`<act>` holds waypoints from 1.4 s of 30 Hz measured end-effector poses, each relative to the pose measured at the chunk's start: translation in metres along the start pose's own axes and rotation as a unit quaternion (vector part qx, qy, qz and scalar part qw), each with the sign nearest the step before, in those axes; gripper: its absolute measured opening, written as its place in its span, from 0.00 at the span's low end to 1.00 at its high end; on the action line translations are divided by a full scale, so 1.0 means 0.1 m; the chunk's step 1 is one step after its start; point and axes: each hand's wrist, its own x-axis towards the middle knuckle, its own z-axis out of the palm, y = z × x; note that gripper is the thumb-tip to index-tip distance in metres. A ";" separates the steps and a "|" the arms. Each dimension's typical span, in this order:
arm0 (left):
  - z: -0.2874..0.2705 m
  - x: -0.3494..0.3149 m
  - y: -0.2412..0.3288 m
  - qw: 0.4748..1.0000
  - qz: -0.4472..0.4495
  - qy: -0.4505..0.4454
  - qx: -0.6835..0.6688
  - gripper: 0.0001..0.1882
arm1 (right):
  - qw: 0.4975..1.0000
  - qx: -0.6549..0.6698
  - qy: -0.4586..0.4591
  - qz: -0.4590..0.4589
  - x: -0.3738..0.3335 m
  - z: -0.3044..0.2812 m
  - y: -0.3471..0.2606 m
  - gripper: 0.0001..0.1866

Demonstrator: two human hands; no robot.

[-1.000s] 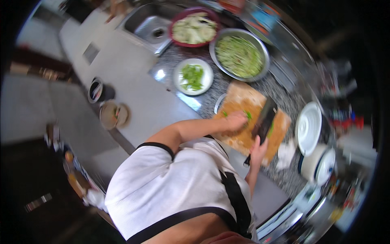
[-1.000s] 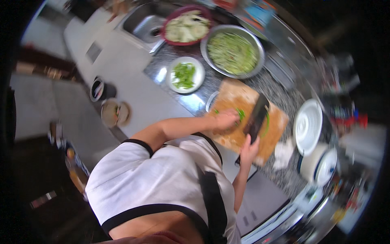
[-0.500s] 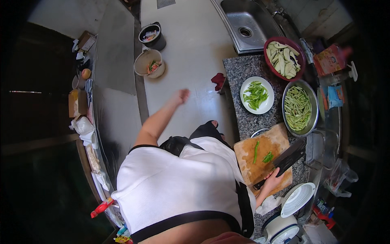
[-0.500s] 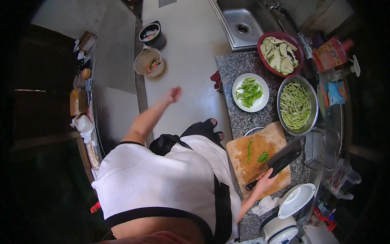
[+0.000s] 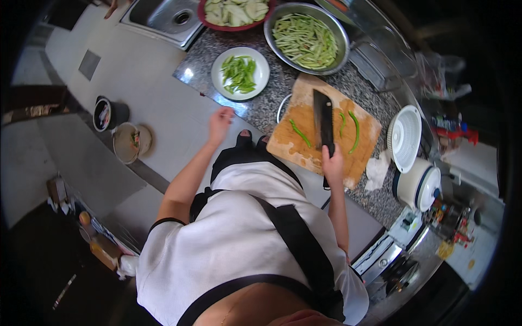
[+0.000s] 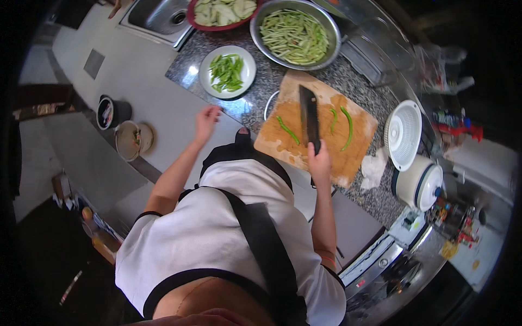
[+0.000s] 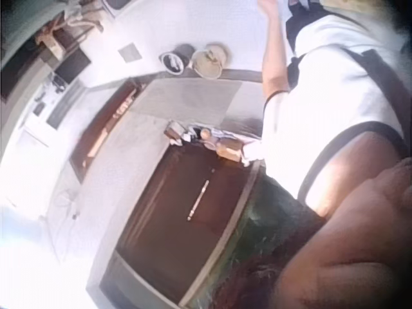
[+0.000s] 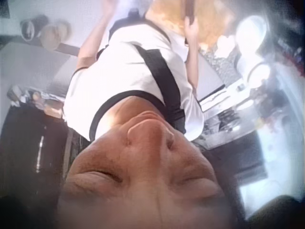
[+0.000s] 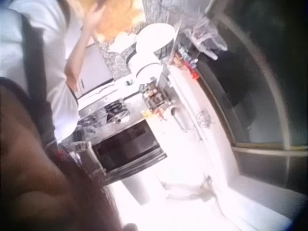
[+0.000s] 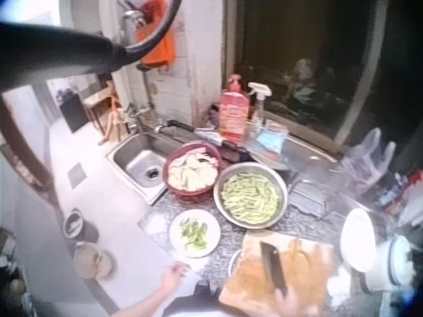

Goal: The person slices green chili peppers into thin strips on a wooden cutting board using a cleaver. The sliced peppers are transferred to a white plate. The person also handles green beans from a metal bowl, placing them on the cutting board.

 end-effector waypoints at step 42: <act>1.53 -0.10 0.29 0.826 0.414 -0.265 0.275 0.03 | 0.982 -0.096 -0.136 0.088 -0.06 0.12 -0.19 0.12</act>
